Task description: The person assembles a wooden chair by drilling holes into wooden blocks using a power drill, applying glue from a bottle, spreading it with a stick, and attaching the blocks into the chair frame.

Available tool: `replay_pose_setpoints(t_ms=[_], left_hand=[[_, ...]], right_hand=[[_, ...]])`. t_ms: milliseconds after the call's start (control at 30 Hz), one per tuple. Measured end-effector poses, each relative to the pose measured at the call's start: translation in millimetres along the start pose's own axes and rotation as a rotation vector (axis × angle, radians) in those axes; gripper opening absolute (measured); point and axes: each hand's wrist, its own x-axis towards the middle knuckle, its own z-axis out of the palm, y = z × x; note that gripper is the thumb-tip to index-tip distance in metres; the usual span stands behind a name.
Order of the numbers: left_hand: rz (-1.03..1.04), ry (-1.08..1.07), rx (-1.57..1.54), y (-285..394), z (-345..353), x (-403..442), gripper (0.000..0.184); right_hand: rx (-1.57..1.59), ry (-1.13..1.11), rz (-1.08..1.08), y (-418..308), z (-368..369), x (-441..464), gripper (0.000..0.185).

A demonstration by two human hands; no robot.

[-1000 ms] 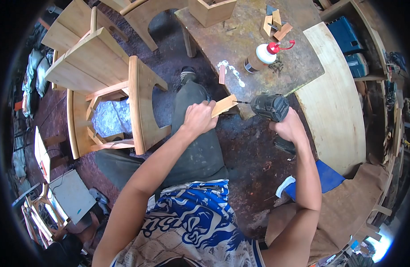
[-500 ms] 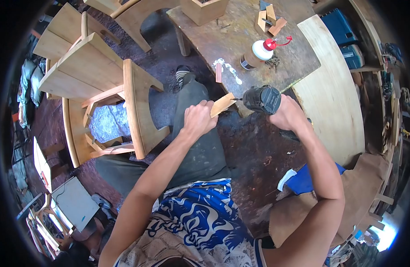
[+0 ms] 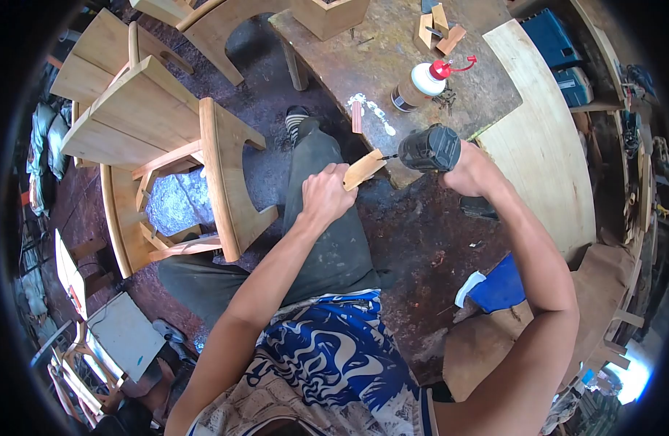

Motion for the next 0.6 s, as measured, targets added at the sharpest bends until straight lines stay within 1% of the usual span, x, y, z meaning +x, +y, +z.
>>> replay_pose_setpoints(t_ms=[167,233,300,367,500,567,600], left_hand=[[-0.031,0.032,-0.038,-1.2,2.6,-1.1,0.035],[-0.035,0.021,-0.030,-0.8,2.4,-0.5,0.035],[-0.038,0.013,-0.025,-0.2,2.6,-0.4,0.034],[0.027,0.098,-0.023,-0.2,3.5,-1.2,0.024],[0.026,0.095,-0.015,-0.9,5.0,0.1,0.023],[-0.029,0.026,-0.018,-0.8,4.6,0.3,0.029],[-0.029,0.026,-0.017,-0.1,3.6,0.1,0.029]], right_hand=[[-0.019,-0.014,0.025,-2.6,0.4,-0.1,0.044],[-0.094,-0.003,-0.075,-8.9,0.5,-2.1,0.042],[-0.062,0.007,-0.052,-16.0,-1.4,-5.3,0.042],[-0.031,0.016,-0.030,-16.2,-1.4,-7.0,0.042],[-0.005,0.042,-0.027,-19.4,-0.5,-9.9,0.042],[-0.003,0.048,-0.038,-22.2,-2.0,-10.8,0.042],[-0.032,0.033,-0.039,-22.4,-2.9,-10.2,0.040]])
